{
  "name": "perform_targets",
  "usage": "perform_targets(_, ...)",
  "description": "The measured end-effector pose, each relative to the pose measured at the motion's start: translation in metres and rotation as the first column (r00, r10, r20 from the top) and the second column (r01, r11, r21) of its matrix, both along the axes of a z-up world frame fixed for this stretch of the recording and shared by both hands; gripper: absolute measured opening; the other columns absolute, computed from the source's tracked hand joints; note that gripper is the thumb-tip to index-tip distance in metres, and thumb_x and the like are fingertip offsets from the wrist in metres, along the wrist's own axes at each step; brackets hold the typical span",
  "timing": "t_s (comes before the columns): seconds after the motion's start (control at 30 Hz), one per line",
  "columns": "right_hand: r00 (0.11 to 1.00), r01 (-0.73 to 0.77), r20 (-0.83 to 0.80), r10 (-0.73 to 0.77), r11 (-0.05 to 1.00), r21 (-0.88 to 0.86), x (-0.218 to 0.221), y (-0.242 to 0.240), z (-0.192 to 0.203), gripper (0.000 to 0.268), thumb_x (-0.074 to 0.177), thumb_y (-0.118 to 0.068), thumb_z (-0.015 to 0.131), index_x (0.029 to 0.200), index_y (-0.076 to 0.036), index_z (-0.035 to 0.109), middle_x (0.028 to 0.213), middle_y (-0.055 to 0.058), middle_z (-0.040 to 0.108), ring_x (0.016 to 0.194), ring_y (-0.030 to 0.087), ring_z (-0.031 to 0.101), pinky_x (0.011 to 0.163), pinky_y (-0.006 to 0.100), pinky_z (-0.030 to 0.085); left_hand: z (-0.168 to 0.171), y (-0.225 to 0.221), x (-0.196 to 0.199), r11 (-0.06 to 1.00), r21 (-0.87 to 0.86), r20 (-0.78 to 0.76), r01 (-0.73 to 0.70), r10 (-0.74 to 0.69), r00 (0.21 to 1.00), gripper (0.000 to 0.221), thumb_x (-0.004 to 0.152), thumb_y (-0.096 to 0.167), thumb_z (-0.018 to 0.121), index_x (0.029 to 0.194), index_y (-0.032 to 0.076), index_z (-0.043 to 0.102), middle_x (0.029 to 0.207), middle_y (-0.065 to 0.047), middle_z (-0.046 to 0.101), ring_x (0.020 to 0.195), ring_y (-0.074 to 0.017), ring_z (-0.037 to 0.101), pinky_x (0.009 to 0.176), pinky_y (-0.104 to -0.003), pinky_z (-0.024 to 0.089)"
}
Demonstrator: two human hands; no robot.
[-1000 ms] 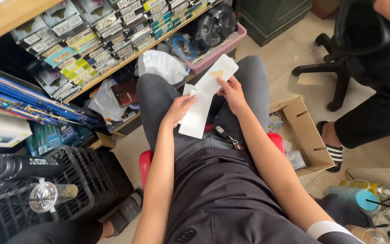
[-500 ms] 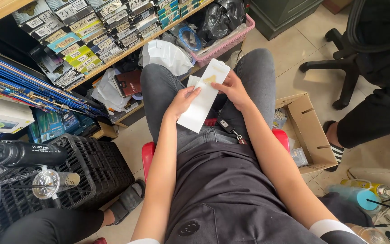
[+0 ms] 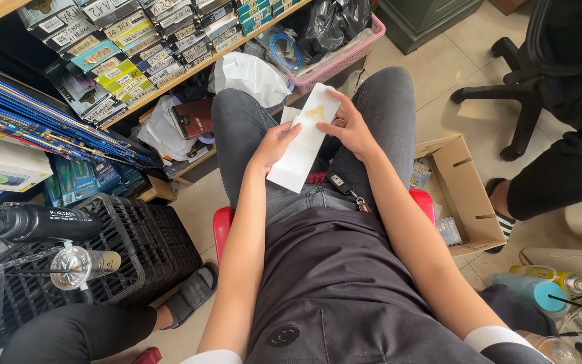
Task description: A person is peeling the protective film off a new screen protector while sitting at a repair station.
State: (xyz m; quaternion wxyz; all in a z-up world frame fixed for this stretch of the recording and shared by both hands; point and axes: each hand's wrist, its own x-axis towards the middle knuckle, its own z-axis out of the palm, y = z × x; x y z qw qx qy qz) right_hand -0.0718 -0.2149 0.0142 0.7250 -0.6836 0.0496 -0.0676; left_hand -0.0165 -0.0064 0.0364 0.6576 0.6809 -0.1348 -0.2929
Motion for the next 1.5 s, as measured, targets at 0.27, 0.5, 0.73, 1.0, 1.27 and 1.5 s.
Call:
perform_targets(0.27,0.999,-0.042,0.029,0.041,0.999,0.004,-0.005,0.002,0.008,0.102,0.087,0.000,0.083,0.163,-0.023,0.020,0.118,0.018,0.070,0.081,0.012,0.068,0.078,0.029,0.060,-0.007,0.002,0.005,1.000,0.004,-0.001,-0.008,0.008,1.000,0.030,0.096,0.041,0.073,0.109,0.014,0.077,0.087,-0.004,0.076,0.076,-0.0112,0.071,0.075,-0.028,0.062)
perform_targets(0.5,0.997,-0.066,-0.031,0.067,0.998,0.017,0.001,-0.001,-0.003,0.069,0.081,-0.002,0.087,0.140,-0.020,0.056,0.112,0.014,0.071,0.081,0.011,0.071,0.075,0.028,0.061,-0.057,0.003,0.032,1.000,0.016,0.015,-0.015,0.014,1.000,0.030,0.097,0.041,0.073,0.108,0.013,0.077,0.087,-0.002,0.076,0.075,-0.0092,0.070,0.074,-0.025,0.061)
perform_targets(0.73,0.986,-0.145,-0.094,0.139,0.987,-0.066,-0.001,0.010,0.009,0.043,0.079,-0.006,0.088,0.118,-0.011,0.073,0.100,0.011,0.072,0.072,0.010,0.063,0.067,0.023,0.053,-0.056,0.007,0.033,1.000,0.007,-0.002,-0.023,0.023,1.000,0.029,0.098,0.041,0.071,0.104,0.013,0.077,0.085,-0.004,0.076,0.074,-0.0111,0.072,0.073,-0.027,0.063)
perform_targets(1.0,0.996,0.089,-0.016,-0.088,0.987,0.130,0.007,-0.025,-0.017,0.031,0.092,-0.004,0.072,0.122,-0.008,0.068,0.087,0.008,0.071,0.070,0.012,0.068,0.063,0.023,0.059,-0.042,0.011,0.023,0.994,-0.010,-0.028,-0.107,0.107,0.994,0.057,0.105,0.050,0.057,0.141,0.005,0.059,0.138,-0.021,0.060,0.134,-0.0315,0.053,0.116,-0.048,0.039)
perform_targets(1.27,0.840,0.533,-0.167,-0.517,0.727,0.432,-0.056,-0.151,0.014,0.010,0.087,-0.012,0.072,0.094,-0.014,0.065,0.077,-0.002,0.061,0.069,0.011,0.056,0.065,0.026,0.043,0.000,0.005,0.012,0.997,0.063,-0.113,0.035,-0.028,0.993,0.042,0.099,0.050,0.045,0.112,0.022,0.073,0.116,-0.006,0.062,0.093,-0.0216,0.066,0.069,-0.031,0.054)
perform_targets(1.5,0.597,0.742,-0.407,-0.691,0.283,0.608,-0.160,-0.261,-0.166,0.050,0.073,-0.015,0.083,0.117,-0.009,0.058,0.100,0.003,0.061,0.090,0.019,0.064,0.084,0.035,0.053,0.042,0.005,-0.018,1.000,0.008,0.020,0.002,-0.002,1.000,0.037,0.106,0.044,0.050,0.117,0.019,0.076,0.107,-0.003,0.062,0.104,-0.0115,0.055,0.102,-0.030,0.045)
